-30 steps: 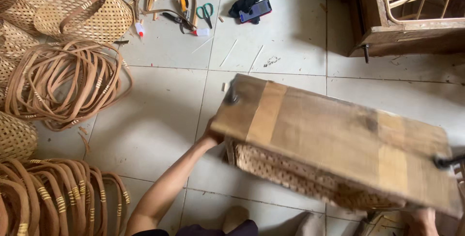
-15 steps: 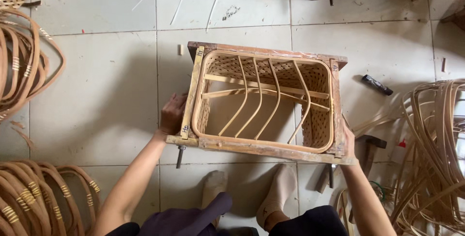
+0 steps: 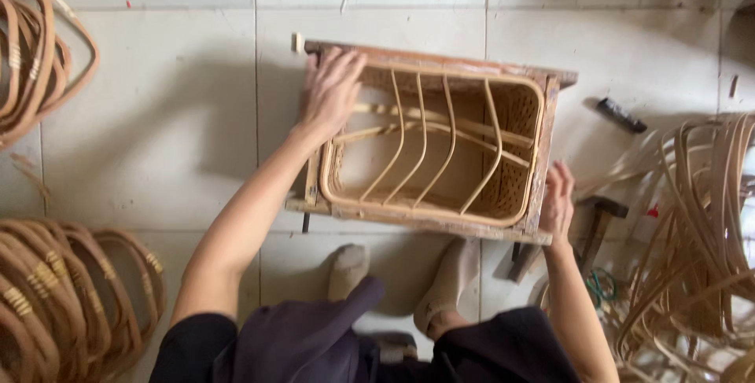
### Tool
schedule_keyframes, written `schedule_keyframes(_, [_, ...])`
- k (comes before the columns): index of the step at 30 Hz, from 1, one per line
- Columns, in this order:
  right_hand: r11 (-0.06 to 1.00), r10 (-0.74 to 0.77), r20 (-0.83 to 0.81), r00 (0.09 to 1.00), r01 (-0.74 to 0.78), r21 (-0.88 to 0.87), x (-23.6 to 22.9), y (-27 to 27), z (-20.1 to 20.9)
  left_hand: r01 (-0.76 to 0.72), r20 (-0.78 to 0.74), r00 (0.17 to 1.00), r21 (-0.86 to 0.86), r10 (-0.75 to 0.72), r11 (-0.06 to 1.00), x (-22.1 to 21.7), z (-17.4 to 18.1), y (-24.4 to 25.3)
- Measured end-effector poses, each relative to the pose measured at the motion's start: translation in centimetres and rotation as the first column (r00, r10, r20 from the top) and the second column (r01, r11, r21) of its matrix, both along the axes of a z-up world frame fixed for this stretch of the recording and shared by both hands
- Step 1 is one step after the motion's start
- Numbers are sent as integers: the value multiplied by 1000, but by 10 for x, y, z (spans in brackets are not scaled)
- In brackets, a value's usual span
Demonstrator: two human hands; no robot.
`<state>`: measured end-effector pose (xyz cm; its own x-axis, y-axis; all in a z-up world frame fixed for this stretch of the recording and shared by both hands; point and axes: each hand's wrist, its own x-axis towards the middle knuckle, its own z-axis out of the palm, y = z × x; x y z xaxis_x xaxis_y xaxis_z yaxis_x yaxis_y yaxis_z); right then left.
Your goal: The person inserts thin wooden strips into a rectangular basket frame and secures them by tapping with a hammer. They repeatedly adjust the strips and hammer the edges to fit the frame.
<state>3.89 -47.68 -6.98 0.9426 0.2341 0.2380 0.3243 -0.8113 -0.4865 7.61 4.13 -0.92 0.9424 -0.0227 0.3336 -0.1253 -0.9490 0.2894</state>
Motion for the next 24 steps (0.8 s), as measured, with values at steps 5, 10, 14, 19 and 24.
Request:
schedule_keyframes(5, [941,-181,-340,923,263,212,-52,-26,-3,11,-178,984,-46,-19,999,-7,16,-12])
schedule_keyframes(10, [692,10,-565,825,402,599,-116,-46,-15,-127,-188,982,-560,24,819,-127,11,21])
schedule_keyframes(14, [634,7,-581,814,446,632,-134,-37,-9,-393,-563,789,-770,-246,502,-190,4,26])
schedule_keyframes(19, [738,-38,-538,842,387,553,-136,-12,12,-115,-191,981,-541,11,833,-212,49,-4])
schedule_keyframes(24, [842,-133,-536,834,381,383,-140,-5,26,194,-36,981,55,-192,979,-220,69,-26])
